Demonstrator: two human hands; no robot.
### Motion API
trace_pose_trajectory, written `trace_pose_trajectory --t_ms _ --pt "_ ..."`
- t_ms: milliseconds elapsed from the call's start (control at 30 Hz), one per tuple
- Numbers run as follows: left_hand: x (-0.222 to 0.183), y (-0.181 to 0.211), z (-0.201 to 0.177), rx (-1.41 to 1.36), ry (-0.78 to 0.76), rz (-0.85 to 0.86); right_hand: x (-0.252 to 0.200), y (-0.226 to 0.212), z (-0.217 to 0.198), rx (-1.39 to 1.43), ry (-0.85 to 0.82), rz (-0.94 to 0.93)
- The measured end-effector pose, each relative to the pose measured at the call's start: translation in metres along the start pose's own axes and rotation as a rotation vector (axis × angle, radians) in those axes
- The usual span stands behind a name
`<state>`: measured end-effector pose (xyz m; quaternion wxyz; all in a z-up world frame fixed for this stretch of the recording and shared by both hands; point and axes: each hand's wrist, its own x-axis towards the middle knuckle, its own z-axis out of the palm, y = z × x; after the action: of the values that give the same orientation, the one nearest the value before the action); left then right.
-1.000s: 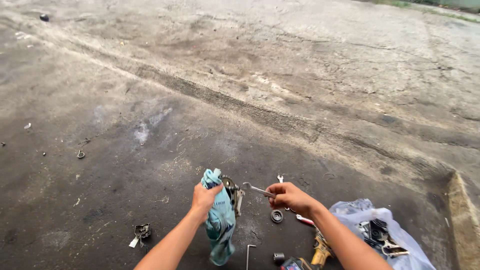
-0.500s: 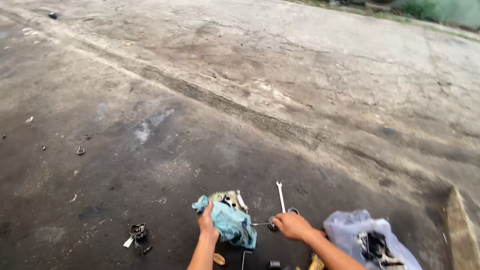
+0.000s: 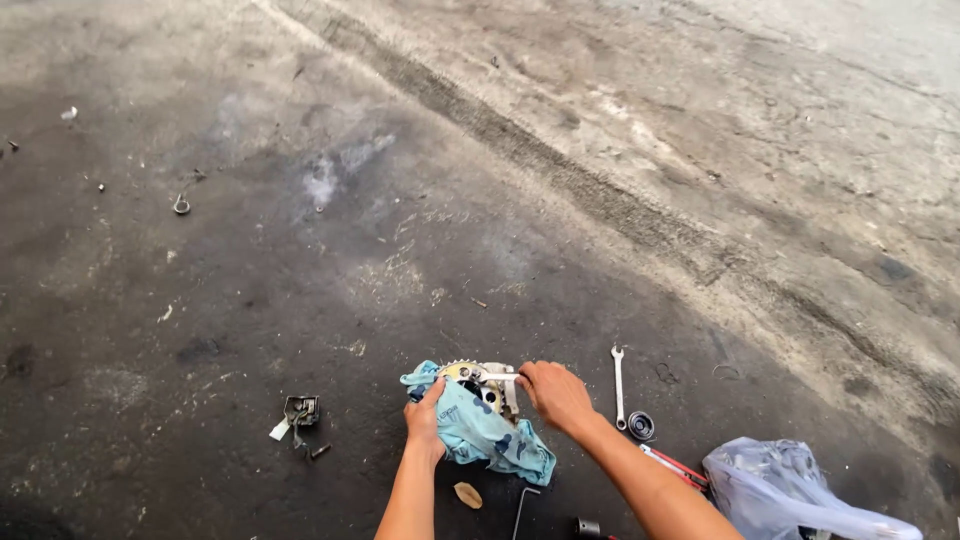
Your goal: Disassembling and cleaning a motorcycle sprocket assembly using a wrench and a cloth
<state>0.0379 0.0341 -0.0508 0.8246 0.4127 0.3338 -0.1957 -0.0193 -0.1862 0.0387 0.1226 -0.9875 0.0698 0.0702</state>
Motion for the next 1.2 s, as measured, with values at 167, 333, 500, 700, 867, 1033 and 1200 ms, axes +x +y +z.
trace_pose_trajectory --t_ms 167,333,500,700,867,1033,1200 --pt "-0.002 0.001 0.001 -0.016 -0.017 -0.027 0.015 0.001 -0.012 0.000 -0.019 -0.086" --pt "0.004 -0.002 -0.011 -0.034 -0.082 -0.045 0.035 0.013 -0.017 -0.113 -0.004 -0.289" --pt "0.011 -0.008 -0.014 -0.008 -0.062 -0.041 0.043 0.020 -0.020 -0.227 0.025 -0.410" --pt "-0.002 -0.003 0.000 0.038 0.072 0.015 0.052 0.018 -0.018 -0.278 -0.115 -0.337" --pt "-0.013 0.002 0.001 0.002 0.066 -0.010 0.055 0.030 0.008 -0.211 -0.145 -0.327" --pt "-0.004 -0.011 0.001 -0.075 0.078 0.018 0.036 0.031 0.016 -0.303 -0.083 -0.333" --pt "0.008 -0.045 0.019 -0.091 0.197 0.184 0.020 0.045 0.018 -0.412 -0.033 -0.261"
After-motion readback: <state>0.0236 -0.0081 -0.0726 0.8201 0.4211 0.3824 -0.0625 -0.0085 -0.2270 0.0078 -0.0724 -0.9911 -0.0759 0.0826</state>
